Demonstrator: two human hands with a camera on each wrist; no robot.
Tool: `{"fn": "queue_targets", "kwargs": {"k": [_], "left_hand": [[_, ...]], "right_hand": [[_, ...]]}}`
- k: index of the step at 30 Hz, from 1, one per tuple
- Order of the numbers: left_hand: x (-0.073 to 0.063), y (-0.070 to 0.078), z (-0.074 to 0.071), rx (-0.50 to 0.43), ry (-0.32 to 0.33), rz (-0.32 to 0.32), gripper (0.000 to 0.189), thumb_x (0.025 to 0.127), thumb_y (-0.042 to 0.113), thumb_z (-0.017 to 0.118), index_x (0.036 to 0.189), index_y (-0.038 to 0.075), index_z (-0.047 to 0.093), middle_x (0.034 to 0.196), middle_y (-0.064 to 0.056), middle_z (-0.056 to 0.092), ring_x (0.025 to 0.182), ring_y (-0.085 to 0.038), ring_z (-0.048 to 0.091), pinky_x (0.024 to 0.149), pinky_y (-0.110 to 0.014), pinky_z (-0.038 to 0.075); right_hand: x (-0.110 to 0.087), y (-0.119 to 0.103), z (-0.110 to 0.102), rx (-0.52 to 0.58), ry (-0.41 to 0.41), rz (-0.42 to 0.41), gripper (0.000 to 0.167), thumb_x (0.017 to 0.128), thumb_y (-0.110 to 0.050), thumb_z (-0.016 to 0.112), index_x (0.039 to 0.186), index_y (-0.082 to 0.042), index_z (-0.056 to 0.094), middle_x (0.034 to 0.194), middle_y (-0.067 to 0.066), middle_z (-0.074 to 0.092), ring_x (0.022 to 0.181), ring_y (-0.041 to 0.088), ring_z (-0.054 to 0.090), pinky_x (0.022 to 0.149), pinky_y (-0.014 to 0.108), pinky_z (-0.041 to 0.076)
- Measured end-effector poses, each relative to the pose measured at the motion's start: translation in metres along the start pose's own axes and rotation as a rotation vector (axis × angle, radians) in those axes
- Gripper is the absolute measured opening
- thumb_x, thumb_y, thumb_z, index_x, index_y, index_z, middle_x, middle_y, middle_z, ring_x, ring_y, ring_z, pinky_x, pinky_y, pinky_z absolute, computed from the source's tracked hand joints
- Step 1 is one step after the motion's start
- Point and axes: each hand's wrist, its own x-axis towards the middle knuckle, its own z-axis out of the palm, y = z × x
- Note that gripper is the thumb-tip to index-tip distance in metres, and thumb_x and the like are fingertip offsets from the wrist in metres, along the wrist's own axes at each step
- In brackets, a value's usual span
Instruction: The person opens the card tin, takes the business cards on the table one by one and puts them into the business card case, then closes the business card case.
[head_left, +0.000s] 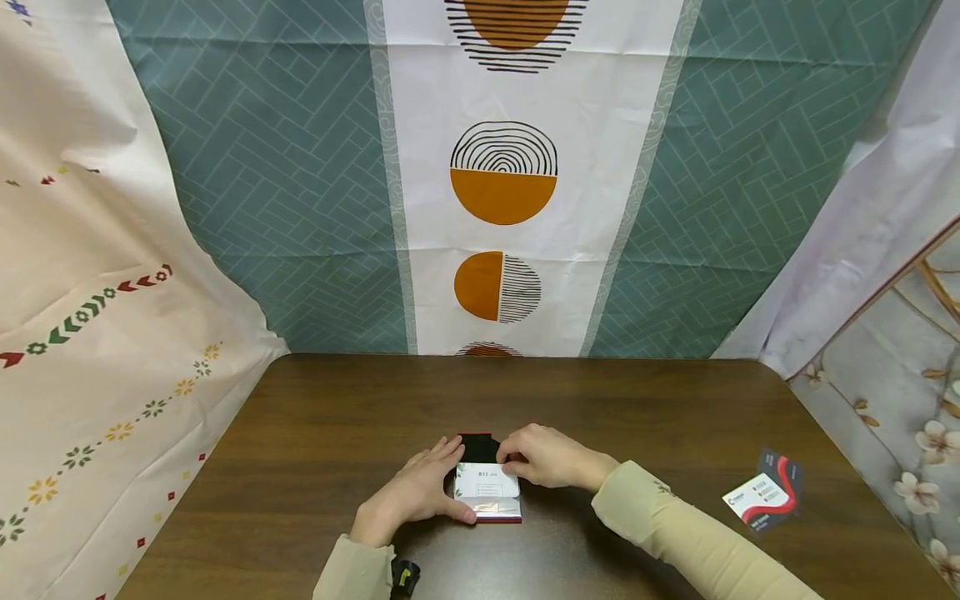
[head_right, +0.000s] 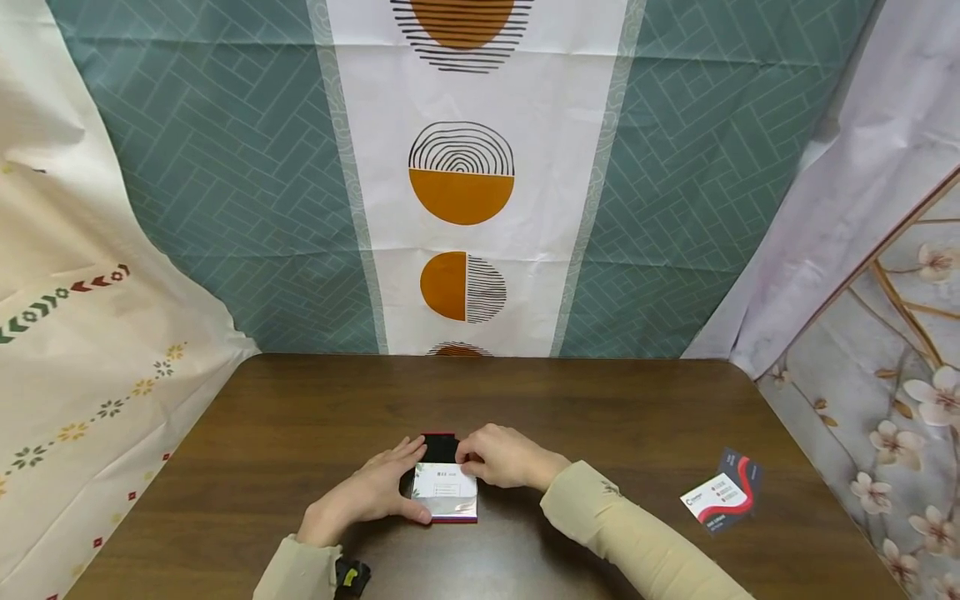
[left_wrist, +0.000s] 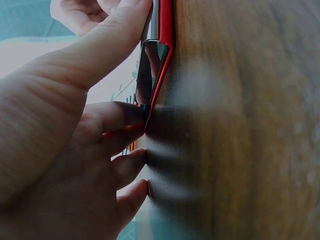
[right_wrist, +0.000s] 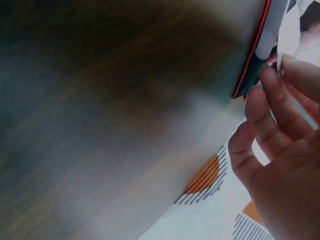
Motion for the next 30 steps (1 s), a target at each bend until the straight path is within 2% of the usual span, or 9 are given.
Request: {"fn": "queue_targets", "kwargs": {"k": [8, 30], "left_hand": [[0.0004, 0.0007, -0.0008, 0.016, 0.011, 0.03, 0.107, 0.069, 0.055, 0.082, 0.148, -0.002, 0.038, 0.157, -0.014, 0.028, 0.145, -0.035, 0.02, 0.113, -0.054, 0.022], [-0.0023, 0.0015, -0.0015, 0.007, -0.004, -0.001, 0.107, 0.07, 0.055, 0.082, 0.149, 0.0, 0.037, 0.158, -0.012, 0.027, 0.146, -0.033, 0.019, 0.114, -0.054, 0.02]], "right_hand": [[-0.002, -0.0021, 0.0039, -0.029, -0.017, -0.008, 0.007, 0.093, -0.018, 0.069, 0.098, -0.021, 0.073, 0.089, -0.016, 0.064, 0.074, 0.001, 0.054, 0.07, 0.022, 0.048], [-0.0064, -0.0098, 0.007, -0.078, -0.037, -0.028, 0.006, 0.092, -0.017, 0.07, 0.095, -0.021, 0.072, 0.085, -0.013, 0.057, 0.072, 0.001, 0.051, 0.067, 0.02, 0.047]]}}
